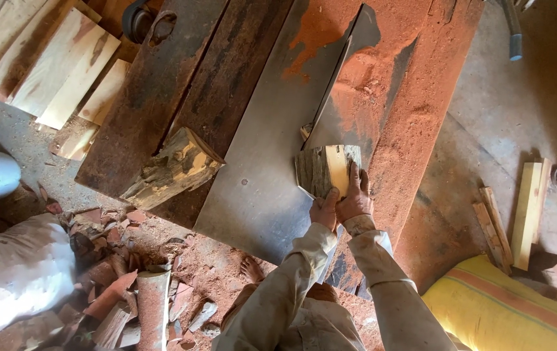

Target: Cutting an irregular wood block into smaller pieces using a table saw in a workshop.

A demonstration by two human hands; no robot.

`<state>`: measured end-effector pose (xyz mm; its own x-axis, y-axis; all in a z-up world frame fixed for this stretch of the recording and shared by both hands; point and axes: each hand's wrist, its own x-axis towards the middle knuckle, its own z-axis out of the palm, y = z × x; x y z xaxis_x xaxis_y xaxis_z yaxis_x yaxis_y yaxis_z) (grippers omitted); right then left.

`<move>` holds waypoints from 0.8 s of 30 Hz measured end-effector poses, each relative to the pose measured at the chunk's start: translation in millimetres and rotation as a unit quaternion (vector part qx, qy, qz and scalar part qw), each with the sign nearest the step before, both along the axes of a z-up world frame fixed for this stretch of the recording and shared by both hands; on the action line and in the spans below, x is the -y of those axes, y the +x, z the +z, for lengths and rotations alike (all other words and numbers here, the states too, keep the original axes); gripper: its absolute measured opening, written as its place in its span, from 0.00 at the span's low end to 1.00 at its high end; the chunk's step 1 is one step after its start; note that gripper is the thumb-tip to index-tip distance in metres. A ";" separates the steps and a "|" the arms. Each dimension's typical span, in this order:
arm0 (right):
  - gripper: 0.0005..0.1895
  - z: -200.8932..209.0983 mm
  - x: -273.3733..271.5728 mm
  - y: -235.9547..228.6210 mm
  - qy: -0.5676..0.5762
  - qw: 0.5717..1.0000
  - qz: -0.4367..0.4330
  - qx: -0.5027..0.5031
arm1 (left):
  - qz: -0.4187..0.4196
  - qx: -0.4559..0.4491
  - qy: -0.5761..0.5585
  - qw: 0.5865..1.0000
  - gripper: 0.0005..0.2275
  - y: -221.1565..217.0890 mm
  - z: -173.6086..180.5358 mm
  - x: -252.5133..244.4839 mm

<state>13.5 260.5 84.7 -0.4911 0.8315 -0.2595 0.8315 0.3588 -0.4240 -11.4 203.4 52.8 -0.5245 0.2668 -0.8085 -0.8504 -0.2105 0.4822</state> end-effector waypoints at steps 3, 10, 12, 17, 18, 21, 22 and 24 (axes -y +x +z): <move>0.50 -1.8 -1.9 -0.8 -0.008 1.000 -0.003 0.003 | -0.019 -0.021 -0.027 0.999 0.26 -2.5 6.8 -1.2; 0.50 12.6 -0.9 -7.5 -0.010 1.000 -0.009 0.016 | -0.056 -0.050 -0.035 0.997 0.27 -4.3 -8.4 -4.2; 0.50 9.2 -1.0 -6.2 -0.004 1.000 -0.013 0.010 | -0.061 -0.054 -0.047 0.996 0.26 -3.5 -9.7 -5.0; 0.50 9.3 -1.9 -8.2 0.013 1.000 -0.010 0.018 | -0.113 -0.079 -0.071 0.988 0.27 -2.2 -40.9 -7.7; 0.50 7.2 -2.9 -8.6 0.014 1.000 -0.010 0.018 | -0.114 -0.080 -0.071 0.988 0.27 -2.7 -40.9 -8.4; 0.49 4.2 -4.7 -8.9 0.012 1.000 -0.018 0.003 | -0.123 -0.080 -0.080 0.986 0.26 -5.3 -31.4 -9.4; 0.50 5.4 -5.0 -8.5 0.014 1.000 -0.011 0.001 | -0.123 -0.081 -0.084 0.985 0.26 -7.5 -21.8 -9.9; 0.50 2.4 -6.9 -6.1 0.015 1.000 -0.005 0.000 | -0.125 -0.081 -0.088 0.985 0.26 -8.3 -16.3 -9.6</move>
